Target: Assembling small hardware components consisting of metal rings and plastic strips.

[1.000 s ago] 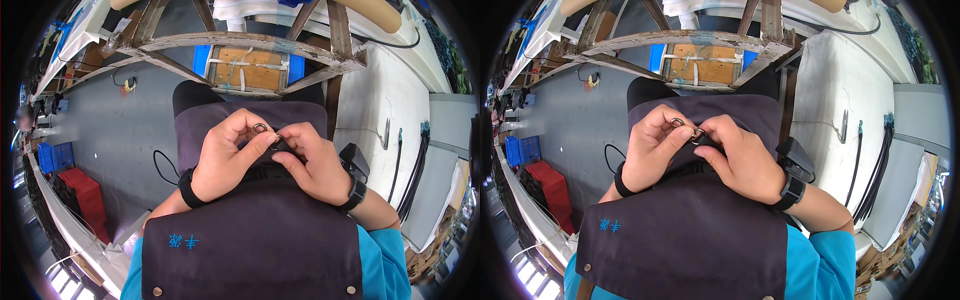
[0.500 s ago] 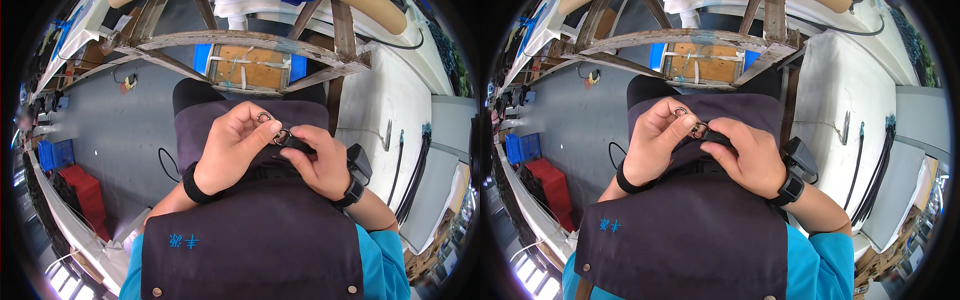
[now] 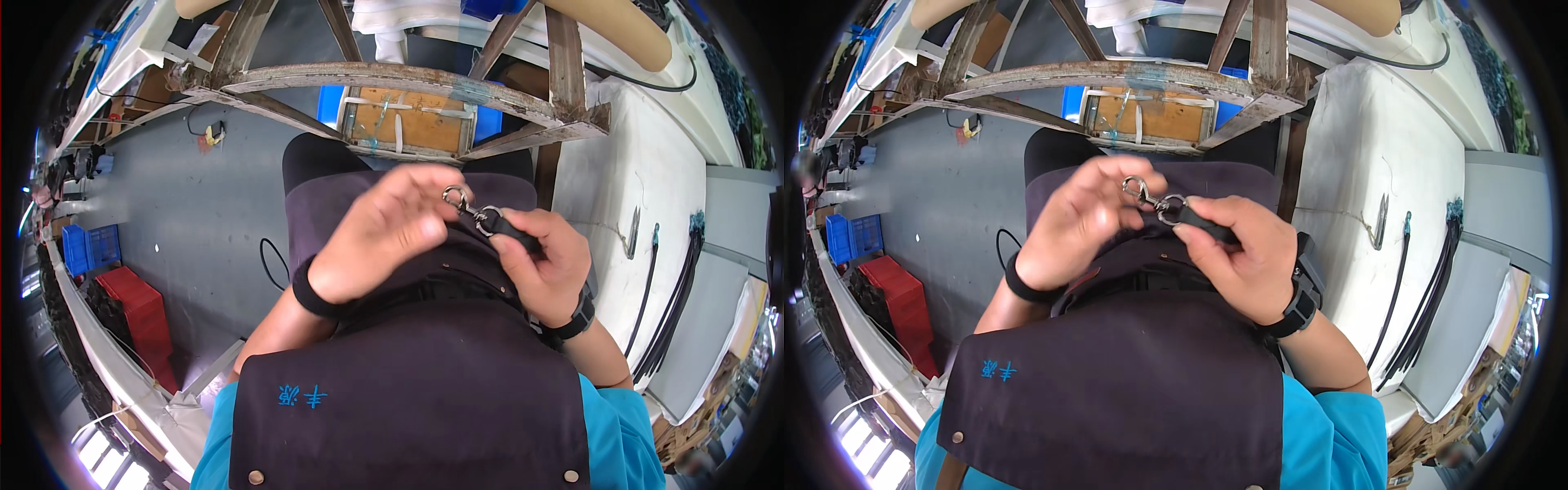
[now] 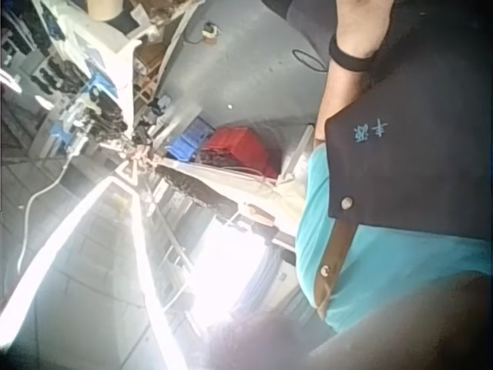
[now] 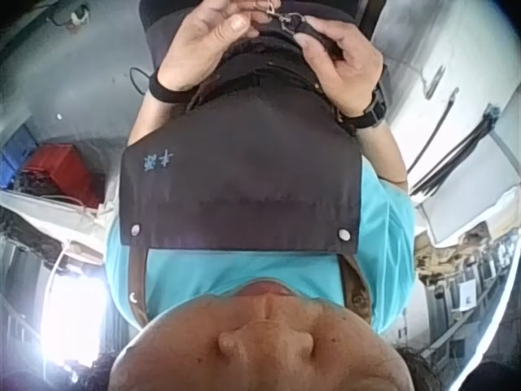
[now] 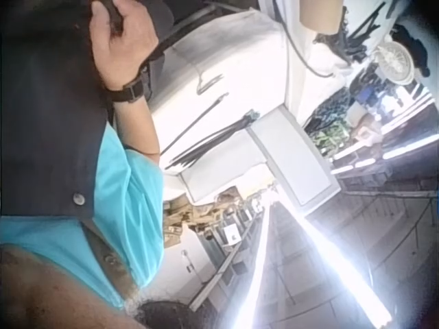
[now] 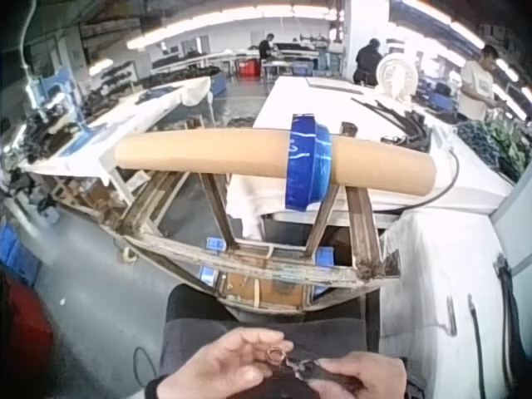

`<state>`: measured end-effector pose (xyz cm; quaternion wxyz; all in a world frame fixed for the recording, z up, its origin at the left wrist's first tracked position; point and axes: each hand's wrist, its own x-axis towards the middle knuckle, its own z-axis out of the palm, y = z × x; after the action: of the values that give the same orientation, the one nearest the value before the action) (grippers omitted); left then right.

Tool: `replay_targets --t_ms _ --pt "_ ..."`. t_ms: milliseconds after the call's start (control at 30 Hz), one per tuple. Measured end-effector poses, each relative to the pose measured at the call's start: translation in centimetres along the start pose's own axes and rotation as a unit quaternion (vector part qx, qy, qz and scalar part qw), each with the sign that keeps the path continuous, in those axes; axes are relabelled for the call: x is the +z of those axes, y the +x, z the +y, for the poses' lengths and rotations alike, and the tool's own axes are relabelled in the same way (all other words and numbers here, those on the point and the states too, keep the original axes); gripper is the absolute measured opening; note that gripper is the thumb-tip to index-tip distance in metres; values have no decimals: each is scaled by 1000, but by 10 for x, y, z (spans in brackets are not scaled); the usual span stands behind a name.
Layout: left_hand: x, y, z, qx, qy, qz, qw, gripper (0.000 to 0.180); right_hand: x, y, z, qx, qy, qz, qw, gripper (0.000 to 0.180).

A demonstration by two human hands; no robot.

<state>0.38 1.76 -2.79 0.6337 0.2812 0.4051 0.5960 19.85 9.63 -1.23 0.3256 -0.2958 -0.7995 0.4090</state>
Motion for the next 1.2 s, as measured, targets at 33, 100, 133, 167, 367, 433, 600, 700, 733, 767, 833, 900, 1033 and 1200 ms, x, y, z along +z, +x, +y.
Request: replay_targets --t_ms 33,100,133,167,367,433,600,700,733,767,833,900,1033,1200 --pt "-7 7 1 0 45 19 999 33 -2 1 3 13 10 13 1000 24" --pt "-19 21 -1 41 119 114 985 42 -3 5 2 14 24 14 1000 24" --pt "-22 33 -6 112 208 150 960 41 -2 8 2 9 8 6 1000 24" --pt "-22 46 -13 179 293 181 921 40 -3 10 1 5 -10 0 1000 24" --pt "-12 51 -24 56 159 119 978 21 1 22 -3 6 3 10 1000 23" --pt "-4 33 -25 63 132 117 982 16 2 27 -1 -16 -9 9 1000 23" --pt "14 1 -10 63 10 100 993 8 11 38 -1 -63 -33 -11 997 24" --pt "15 -9 -3 37 1 98 995 10 14 41 -1 -96 -47 -15 994 24" --pt "17 -12 1 38 -18 110 993 13 15 42 -1 -98 -45 -16 994 24" --pt "18 -14 3 38 -38 119 991 16 14 43 -1 -100 -49 -21 994 24" --pt "19 -18 -2 72 -27 121 990 19 13 43 -3 -102 -54 -25 993 24" --pt "19 -20 -4 106 -16 123 987 21 12 43 -6 -73 -47 -47 995 23" --pt "18 -17 -3 144 115 94 978 24 8 42 -3 -81 -53 -42 994 23" --pt "14 -18 1 133 209 98 964 25 9 42 -1 -71 -34 -55 995 21"
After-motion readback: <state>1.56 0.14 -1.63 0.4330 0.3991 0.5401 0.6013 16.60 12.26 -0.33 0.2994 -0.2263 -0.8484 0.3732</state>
